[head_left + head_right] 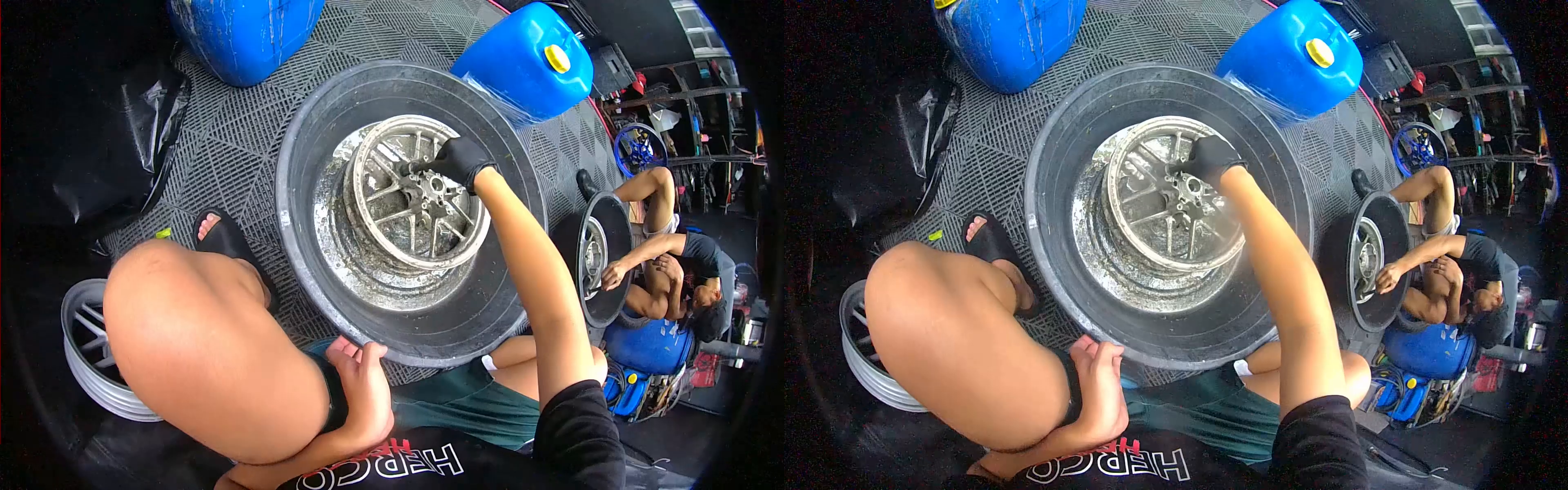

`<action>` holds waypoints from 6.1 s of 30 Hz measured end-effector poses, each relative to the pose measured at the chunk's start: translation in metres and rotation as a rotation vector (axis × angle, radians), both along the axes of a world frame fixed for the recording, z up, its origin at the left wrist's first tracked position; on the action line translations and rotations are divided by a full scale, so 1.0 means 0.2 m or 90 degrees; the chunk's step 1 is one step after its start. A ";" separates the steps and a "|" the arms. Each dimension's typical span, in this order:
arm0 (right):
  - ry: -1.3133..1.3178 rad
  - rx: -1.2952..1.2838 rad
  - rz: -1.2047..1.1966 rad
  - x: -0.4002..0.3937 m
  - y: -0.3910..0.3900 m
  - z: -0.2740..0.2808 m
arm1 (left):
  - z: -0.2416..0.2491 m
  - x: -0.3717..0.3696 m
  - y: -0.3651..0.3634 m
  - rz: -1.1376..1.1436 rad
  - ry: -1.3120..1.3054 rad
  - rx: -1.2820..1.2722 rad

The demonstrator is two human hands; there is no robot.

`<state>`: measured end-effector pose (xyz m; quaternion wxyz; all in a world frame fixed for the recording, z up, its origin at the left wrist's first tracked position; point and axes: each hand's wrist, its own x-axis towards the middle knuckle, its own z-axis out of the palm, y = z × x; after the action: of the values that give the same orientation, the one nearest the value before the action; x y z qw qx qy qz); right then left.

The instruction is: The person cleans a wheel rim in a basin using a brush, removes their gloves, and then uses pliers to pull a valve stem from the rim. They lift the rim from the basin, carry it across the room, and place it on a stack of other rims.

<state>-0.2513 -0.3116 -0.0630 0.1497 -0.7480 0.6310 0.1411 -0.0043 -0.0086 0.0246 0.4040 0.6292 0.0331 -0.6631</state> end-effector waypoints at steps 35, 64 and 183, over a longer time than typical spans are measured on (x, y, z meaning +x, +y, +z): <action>-0.153 -0.216 -0.082 -0.54 0.95 0.66 | -0.24 -0.13 -0.01 -0.055 -0.234 0.130; -0.327 -0.323 -0.155 -0.43 1.02 0.50 | 0.67 0.17 -1.28 -0.794 -1.063 -0.930; -0.209 -0.170 0.016 -0.32 1.12 0.20 | 0.79 0.18 -1.24 -0.706 -0.900 -0.759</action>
<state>-0.3146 -0.0877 -0.0229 0.1482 -0.7819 0.6019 -0.0660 0.0326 -0.2559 0.1835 0.2162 0.4988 -0.8259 -0.1495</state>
